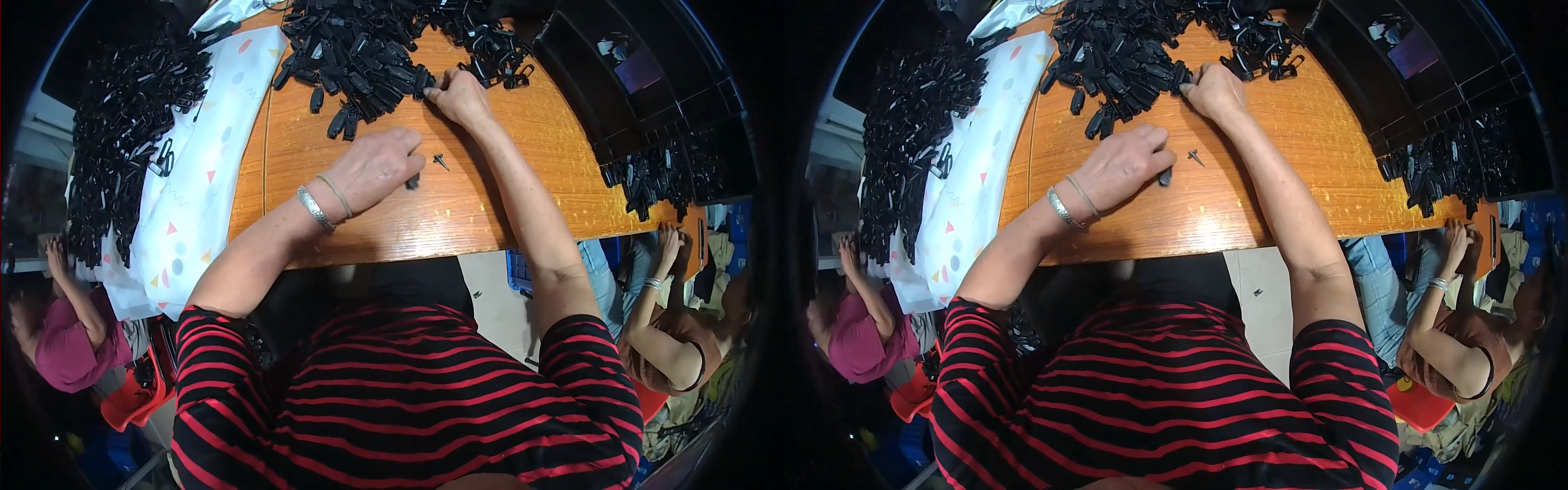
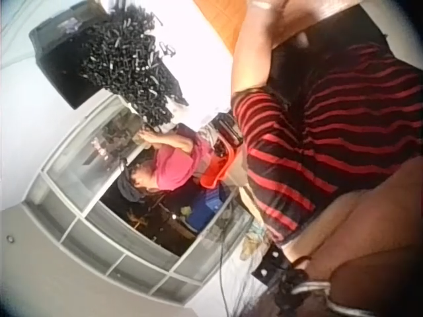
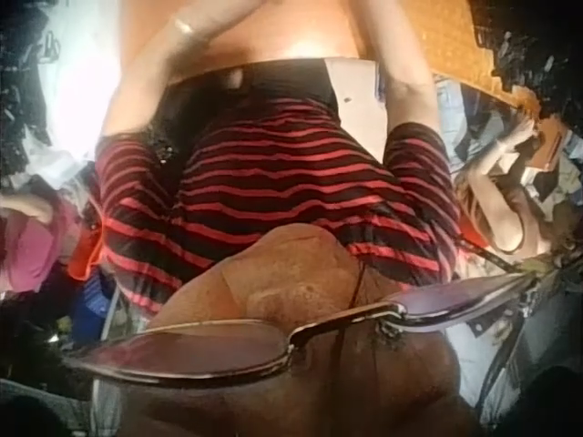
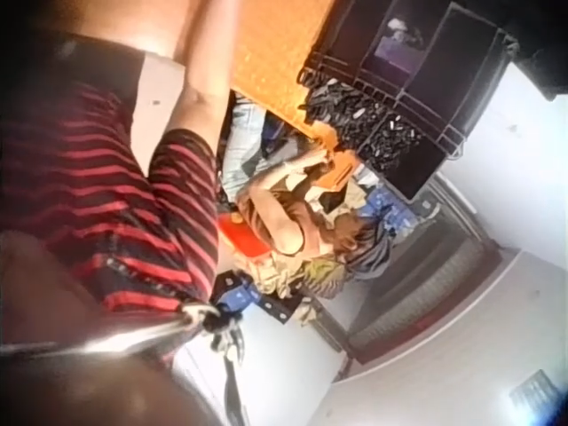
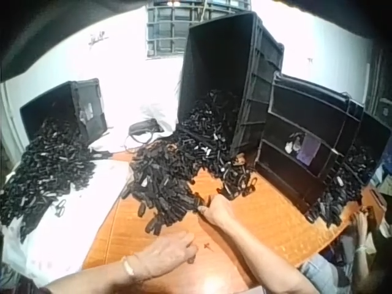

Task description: Assembling small black plastic components by snapping pieces together.

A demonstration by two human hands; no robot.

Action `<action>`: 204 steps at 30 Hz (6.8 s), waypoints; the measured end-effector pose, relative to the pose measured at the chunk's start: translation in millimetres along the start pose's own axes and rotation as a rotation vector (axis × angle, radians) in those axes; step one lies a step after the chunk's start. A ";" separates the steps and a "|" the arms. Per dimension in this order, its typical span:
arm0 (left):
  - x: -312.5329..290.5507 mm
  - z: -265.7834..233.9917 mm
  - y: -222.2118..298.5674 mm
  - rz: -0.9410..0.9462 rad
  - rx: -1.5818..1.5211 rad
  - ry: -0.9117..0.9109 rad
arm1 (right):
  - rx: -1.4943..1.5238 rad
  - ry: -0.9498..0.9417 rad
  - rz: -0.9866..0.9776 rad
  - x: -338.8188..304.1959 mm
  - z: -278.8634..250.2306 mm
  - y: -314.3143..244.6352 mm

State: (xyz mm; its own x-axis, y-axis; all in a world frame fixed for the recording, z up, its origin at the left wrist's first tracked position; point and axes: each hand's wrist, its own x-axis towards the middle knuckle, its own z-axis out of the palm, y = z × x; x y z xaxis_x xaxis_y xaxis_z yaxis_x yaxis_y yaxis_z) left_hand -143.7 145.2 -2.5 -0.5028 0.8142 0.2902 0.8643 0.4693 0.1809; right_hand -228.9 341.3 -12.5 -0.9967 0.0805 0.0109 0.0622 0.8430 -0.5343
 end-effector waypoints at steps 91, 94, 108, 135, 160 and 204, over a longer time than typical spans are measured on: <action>-9.7 33.3 9.4 -0.596 -0.110 0.379 | -0.284 -0.012 -0.556 -28.7 -7.1 7.9; -17.3 29.5 13.6 -0.598 -0.110 0.354 | -0.139 -0.100 -0.601 -42.9 -12.3 10.3; -36.8 24.4 17.5 -0.533 -0.096 0.323 | -0.295 0.310 -0.478 -24.3 -29.6 19.1; -39.7 30.0 14.0 -0.611 -0.357 0.551 | -0.235 0.074 -0.605 -98.4 -26.5 13.7; -37.5 20.3 23.1 -0.724 -1.522 0.651 | 0.656 -0.113 -0.252 -124.6 -26.1 -33.2; -65.1 16.2 60.7 -0.594 -1.100 0.820 | 0.257 0.319 -0.584 -179.9 27.4 -55.1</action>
State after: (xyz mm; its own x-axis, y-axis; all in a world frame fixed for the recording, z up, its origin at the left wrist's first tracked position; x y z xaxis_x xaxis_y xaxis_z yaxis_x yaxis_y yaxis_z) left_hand -58.4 126.2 -25.6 -0.9574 0.0133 0.2885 0.2842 -0.1349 0.9492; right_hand -54.5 265.8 -8.1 -0.7970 -0.1612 0.5820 -0.5307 0.6469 -0.5476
